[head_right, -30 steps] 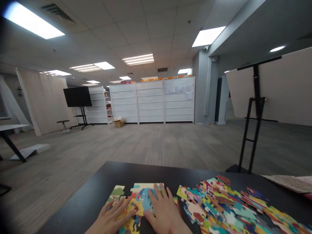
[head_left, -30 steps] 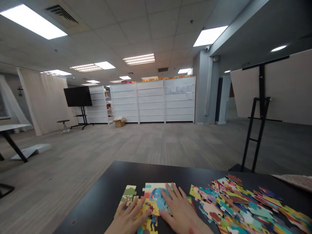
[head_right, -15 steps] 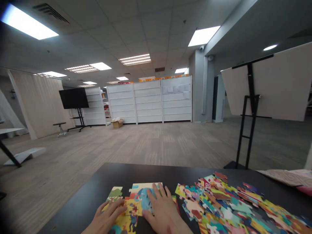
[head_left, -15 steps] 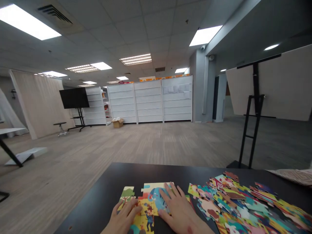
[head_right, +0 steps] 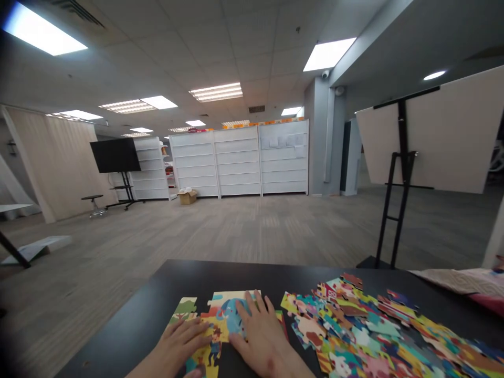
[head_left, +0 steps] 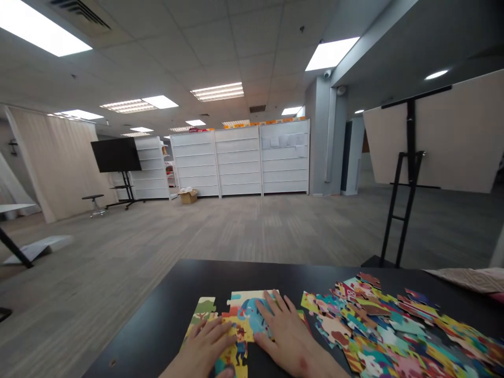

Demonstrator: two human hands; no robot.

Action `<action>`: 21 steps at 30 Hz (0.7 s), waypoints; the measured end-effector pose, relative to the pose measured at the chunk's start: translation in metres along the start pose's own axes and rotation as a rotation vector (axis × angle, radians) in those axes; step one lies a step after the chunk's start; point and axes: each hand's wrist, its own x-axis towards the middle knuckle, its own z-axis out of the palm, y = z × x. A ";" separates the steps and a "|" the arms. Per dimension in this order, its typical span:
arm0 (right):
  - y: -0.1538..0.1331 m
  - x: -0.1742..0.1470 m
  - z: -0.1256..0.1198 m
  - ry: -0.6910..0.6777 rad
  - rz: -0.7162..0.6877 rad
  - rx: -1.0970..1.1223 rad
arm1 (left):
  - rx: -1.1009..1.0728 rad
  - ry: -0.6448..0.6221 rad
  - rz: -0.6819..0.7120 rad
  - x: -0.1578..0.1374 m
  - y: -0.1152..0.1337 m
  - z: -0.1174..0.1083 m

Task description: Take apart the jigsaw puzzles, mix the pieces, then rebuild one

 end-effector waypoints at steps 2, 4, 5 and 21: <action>0.000 0.000 0.000 0.006 0.000 0.005 | 0.002 -0.030 0.067 0.000 -0.007 0.005; 0.000 0.000 0.000 0.003 0.005 0.008 | 0.007 -0.054 0.099 -0.004 -0.014 0.006; 0.000 0.000 0.000 0.002 0.008 0.009 | 0.008 -0.055 0.089 -0.008 -0.016 0.004; 0.016 -0.005 0.015 0.089 -0.073 0.068 | -0.025 0.234 -0.088 -0.054 -0.039 -0.007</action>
